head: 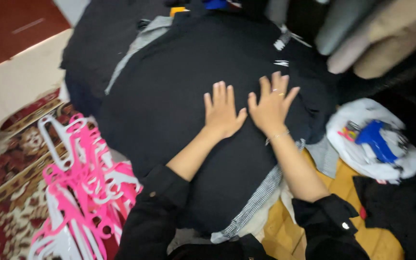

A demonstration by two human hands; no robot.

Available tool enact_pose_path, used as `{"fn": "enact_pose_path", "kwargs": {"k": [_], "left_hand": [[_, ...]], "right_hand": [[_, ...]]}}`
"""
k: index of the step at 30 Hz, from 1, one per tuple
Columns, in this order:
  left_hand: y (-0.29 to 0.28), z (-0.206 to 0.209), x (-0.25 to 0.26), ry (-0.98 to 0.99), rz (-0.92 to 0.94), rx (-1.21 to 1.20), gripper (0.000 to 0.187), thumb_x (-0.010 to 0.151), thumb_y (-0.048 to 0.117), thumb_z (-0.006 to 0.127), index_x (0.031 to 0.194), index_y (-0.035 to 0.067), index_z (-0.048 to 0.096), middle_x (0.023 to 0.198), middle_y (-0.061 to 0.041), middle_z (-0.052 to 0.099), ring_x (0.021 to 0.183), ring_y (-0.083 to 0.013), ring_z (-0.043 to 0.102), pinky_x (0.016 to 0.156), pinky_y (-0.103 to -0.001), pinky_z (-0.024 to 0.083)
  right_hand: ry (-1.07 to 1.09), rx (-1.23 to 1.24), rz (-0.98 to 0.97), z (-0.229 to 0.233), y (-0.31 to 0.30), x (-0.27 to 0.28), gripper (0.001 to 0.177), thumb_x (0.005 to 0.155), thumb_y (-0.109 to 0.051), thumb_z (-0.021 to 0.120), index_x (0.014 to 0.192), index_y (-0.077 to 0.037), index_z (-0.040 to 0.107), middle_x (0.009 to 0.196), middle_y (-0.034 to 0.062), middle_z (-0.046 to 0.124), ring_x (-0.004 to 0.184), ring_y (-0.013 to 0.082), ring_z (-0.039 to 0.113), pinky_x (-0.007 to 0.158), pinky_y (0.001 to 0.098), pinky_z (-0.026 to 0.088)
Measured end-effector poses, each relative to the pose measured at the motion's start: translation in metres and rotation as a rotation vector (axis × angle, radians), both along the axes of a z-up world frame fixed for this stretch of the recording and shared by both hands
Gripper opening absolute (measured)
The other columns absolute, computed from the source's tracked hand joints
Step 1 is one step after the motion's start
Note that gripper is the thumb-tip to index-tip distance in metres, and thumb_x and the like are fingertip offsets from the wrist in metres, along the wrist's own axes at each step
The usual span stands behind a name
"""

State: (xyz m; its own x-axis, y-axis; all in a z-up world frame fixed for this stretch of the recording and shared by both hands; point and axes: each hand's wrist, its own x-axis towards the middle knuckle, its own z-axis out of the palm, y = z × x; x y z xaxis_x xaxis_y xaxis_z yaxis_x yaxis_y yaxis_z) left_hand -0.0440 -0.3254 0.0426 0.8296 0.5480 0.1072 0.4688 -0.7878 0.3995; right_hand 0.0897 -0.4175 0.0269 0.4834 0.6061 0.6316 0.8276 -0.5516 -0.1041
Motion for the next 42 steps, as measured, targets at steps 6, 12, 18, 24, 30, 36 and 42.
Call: {"fn": "enact_pose_path", "kwargs": {"k": [6,12,18,24,30,36,42], "left_hand": [[-0.06,0.024,0.066,0.107,-0.256,0.022,0.07,0.101,0.033,0.032,0.162,0.003,0.014,0.17,-0.021,0.0,0.158,-0.0326,-0.006,0.124,-0.058,-0.007],[-0.054,0.016,0.067,0.045,-0.298,0.061,0.071,0.1,0.034,0.034,0.161,0.001,0.017,0.169,-0.021,0.007,0.158,-0.0325,0.001,0.124,-0.057,-0.005],[-0.057,0.014,0.073,0.063,-0.286,0.088,0.075,0.096,0.034,0.035,0.16,0.001,0.019,0.169,-0.021,0.01,0.157,-0.035,0.003,0.123,-0.059,-0.003],[-0.058,-0.003,0.081,-0.018,-0.27,0.145,0.074,0.094,0.032,0.037,0.16,0.001,0.024,0.168,-0.024,0.016,0.156,-0.0378,0.01,0.122,-0.061,0.002],[-0.066,-0.026,0.089,-0.15,-0.243,0.188,0.07,0.096,0.032,0.04,0.16,0.006,0.029,0.166,-0.022,0.024,0.155,-0.0372,0.017,0.124,-0.057,0.01],[-0.133,-0.027,0.111,-0.316,-0.48,0.203,0.063,0.096,0.025,0.041,0.155,0.004,0.039,0.157,-0.018,0.045,0.15,-0.0339,0.034,0.124,-0.053,0.02],[-0.227,-0.026,0.129,-0.246,-0.596,-0.81,0.06,0.104,0.031,0.04,0.161,0.017,0.027,0.153,-0.029,0.043,0.143,-0.0453,0.04,0.122,-0.053,0.031]], "right_hand": [[0.252,-0.151,-0.339,0.015,-0.04,0.05,0.066,0.101,-0.052,0.049,0.156,-0.016,0.045,0.168,0.0222,0.021,0.155,0.043,0.008,0.107,0.0808,-0.009],[0.468,-0.154,-0.295,-0.009,-0.038,0.069,0.068,0.101,-0.055,0.046,0.159,-0.025,0.03,0.165,0.018,0.025,0.153,0.0409,0.02,0.111,0.0782,0.018],[0.506,-0.072,-0.262,-0.008,-0.041,0.065,0.067,0.099,-0.052,0.051,0.158,-0.027,0.032,0.165,0.0128,0.024,0.153,0.0369,0.02,0.111,0.0752,0.02],[0.48,-0.009,-0.222,-0.019,-0.044,0.072,0.064,0.101,-0.051,0.052,0.157,-0.026,0.035,0.164,0.0132,0.028,0.152,0.0361,0.022,0.111,0.0755,0.019],[0.469,0.011,-0.044,-0.036,-0.076,0.061,0.063,0.107,-0.037,0.047,0.162,-0.014,0.026,0.169,0.0191,0.013,0.155,0.0404,0.012,0.116,0.0739,0.013],[0.369,-0.115,-0.107,-0.02,-0.154,0.011,0.064,0.102,-0.027,0.05,0.158,-0.002,0.031,0.169,0.0194,0.01,0.156,0.0371,0.01,0.121,0.0631,0.014],[0.324,-0.198,-0.407,-0.048,-0.252,0.016,0.088,0.085,-0.029,0.067,0.16,-0.008,0.026,0.169,0.0208,0.007,0.155,0.0395,0.011,0.119,0.0671,0.014]]}}
